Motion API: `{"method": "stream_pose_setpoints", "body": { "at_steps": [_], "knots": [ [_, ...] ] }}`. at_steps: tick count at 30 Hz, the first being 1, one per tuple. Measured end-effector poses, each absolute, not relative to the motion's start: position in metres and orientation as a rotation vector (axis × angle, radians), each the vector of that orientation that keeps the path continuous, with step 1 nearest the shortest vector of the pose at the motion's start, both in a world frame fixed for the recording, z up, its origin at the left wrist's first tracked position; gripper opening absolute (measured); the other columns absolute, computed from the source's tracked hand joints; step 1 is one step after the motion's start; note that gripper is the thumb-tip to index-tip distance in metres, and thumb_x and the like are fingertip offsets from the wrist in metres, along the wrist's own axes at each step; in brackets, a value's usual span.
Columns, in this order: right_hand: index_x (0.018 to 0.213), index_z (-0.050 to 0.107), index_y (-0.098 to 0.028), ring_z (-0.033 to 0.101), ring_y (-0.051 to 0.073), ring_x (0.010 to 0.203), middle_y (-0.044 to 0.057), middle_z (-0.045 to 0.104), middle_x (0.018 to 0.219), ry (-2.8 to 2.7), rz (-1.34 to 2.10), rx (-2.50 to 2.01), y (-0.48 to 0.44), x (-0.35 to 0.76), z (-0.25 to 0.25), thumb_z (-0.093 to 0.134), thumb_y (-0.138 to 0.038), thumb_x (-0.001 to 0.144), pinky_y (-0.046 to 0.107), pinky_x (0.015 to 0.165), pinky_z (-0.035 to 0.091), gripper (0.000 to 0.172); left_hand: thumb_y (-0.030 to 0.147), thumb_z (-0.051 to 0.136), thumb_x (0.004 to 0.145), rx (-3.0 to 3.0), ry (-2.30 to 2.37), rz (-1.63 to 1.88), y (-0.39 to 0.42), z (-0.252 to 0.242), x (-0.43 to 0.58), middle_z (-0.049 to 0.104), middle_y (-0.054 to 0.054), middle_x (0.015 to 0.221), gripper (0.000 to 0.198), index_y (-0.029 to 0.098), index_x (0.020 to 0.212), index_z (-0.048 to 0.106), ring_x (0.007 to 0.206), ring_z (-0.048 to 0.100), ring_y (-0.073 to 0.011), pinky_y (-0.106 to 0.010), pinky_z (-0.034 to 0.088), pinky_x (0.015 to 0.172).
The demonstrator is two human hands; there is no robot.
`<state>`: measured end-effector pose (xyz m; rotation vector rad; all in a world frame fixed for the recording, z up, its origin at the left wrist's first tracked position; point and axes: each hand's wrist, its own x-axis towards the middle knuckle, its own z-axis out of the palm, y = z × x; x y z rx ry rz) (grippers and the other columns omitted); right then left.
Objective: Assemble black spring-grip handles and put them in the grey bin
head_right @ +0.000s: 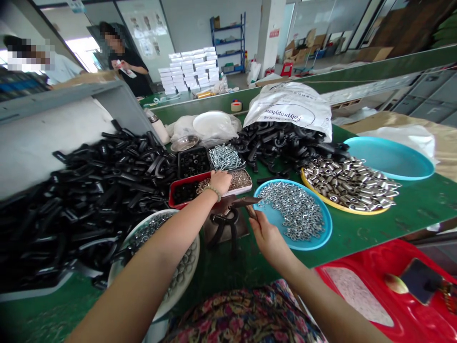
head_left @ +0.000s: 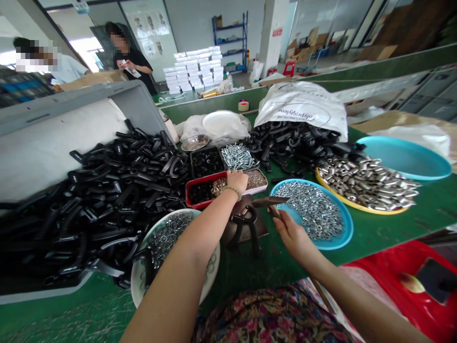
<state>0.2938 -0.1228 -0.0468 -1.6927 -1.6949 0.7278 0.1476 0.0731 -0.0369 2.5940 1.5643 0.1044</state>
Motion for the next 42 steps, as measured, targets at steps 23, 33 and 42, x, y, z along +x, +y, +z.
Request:
{"method": "stream_pose_setpoints", "body": {
  "at_steps": [23, 33, 42],
  "knots": [
    [0.111, 0.051, -0.019, 0.068, 0.025, 0.077, 0.007, 0.068, 0.082, -1.642, 0.703, -1.714, -0.130, 0.303, -0.051, 0.034, -0.039, 0.093, 0.033, 0.067, 0.051, 0.032, 0.028, 0.060, 0.083, 1.857, 1.258, 0.684, -0.048, -0.053, 0.085, 0.072, -0.003, 0.088, 0.014, 0.018, 0.088, 0.066, 0.083, 0.066, -0.0184, -0.028, 0.049, 0.079],
    [0.114, 0.050, -0.020, 0.067, 0.023, 0.082, 0.007, 0.069, 0.090, -1.678, 0.684, -1.688, -0.134, 0.297, -0.051, 0.035, -0.038, 0.093, 0.031, 0.069, 0.050, 0.031, 0.027, 0.054, 0.087, 2.150, 1.304, 0.699, -0.060, -0.066, 0.090, 0.066, -0.006, 0.095, 0.017, 0.016, 0.092, 0.066, 0.090, 0.063, -0.0180, -0.029, 0.048, 0.086],
    [0.112, 0.052, -0.020, 0.067, 0.022, 0.076, 0.006, 0.069, 0.085, -1.678, 0.698, -1.685, -0.133, 0.298, -0.053, 0.036, -0.038, 0.093, 0.029, 0.066, 0.050, 0.031, 0.029, 0.050, 0.089, 2.360, 1.359, 0.658, -0.062, -0.080, 0.092, 0.058, -0.005, 0.094, 0.019, 0.014, 0.085, 0.062, 0.084, 0.059, -0.0171, -0.031, 0.048, 0.083]
  ]
}}
